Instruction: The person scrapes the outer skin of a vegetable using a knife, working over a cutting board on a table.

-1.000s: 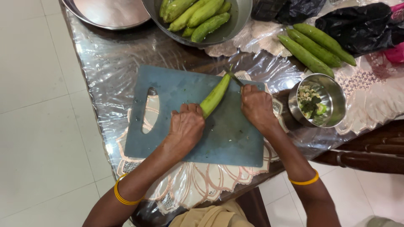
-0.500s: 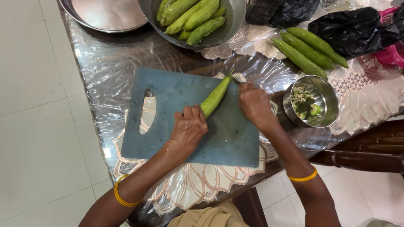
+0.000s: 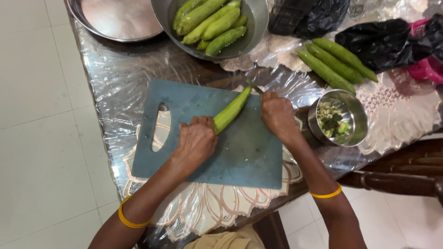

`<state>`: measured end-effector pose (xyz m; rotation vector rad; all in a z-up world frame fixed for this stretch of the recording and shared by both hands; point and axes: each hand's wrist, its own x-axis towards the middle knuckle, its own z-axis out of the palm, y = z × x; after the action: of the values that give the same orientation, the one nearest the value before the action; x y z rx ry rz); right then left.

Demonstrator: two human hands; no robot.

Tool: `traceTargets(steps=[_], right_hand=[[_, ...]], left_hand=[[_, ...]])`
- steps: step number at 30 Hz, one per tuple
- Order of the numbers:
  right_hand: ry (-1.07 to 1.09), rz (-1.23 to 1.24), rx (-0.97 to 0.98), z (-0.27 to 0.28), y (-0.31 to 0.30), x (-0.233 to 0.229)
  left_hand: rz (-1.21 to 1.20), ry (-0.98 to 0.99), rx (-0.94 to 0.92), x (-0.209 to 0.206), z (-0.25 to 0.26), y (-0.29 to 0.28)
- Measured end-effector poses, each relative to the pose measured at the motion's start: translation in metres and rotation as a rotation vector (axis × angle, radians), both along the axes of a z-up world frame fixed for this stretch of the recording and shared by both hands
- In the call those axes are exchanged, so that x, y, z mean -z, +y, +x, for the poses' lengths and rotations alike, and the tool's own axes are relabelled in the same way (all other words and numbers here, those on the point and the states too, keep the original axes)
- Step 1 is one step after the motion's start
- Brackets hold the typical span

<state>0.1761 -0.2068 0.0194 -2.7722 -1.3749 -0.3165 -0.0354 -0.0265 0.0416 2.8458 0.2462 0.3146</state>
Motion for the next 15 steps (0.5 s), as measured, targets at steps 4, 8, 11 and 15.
traceTargets(steps=[4, 8, 11, 15], right_hand=[[-0.008, 0.185, -0.027, 0.003, 0.003, 0.004], [-0.019, 0.27, 0.003, -0.003, -0.003, 0.006], [0.002, 0.256, 0.011, -0.008, -0.006, 0.005], [0.076, 0.246, -0.135, -0.062, -0.01, 0.008]], left_hand=[[0.007, 0.034, -0.047, -0.019, 0.003, -0.003], [0.032, 0.004, -0.05, -0.013, 0.011, -0.012], [-0.002, -0.025, -0.02, 0.003, 0.01, -0.011], [-0.172, -0.023, -0.018, 0.008, 0.005, -0.012]])
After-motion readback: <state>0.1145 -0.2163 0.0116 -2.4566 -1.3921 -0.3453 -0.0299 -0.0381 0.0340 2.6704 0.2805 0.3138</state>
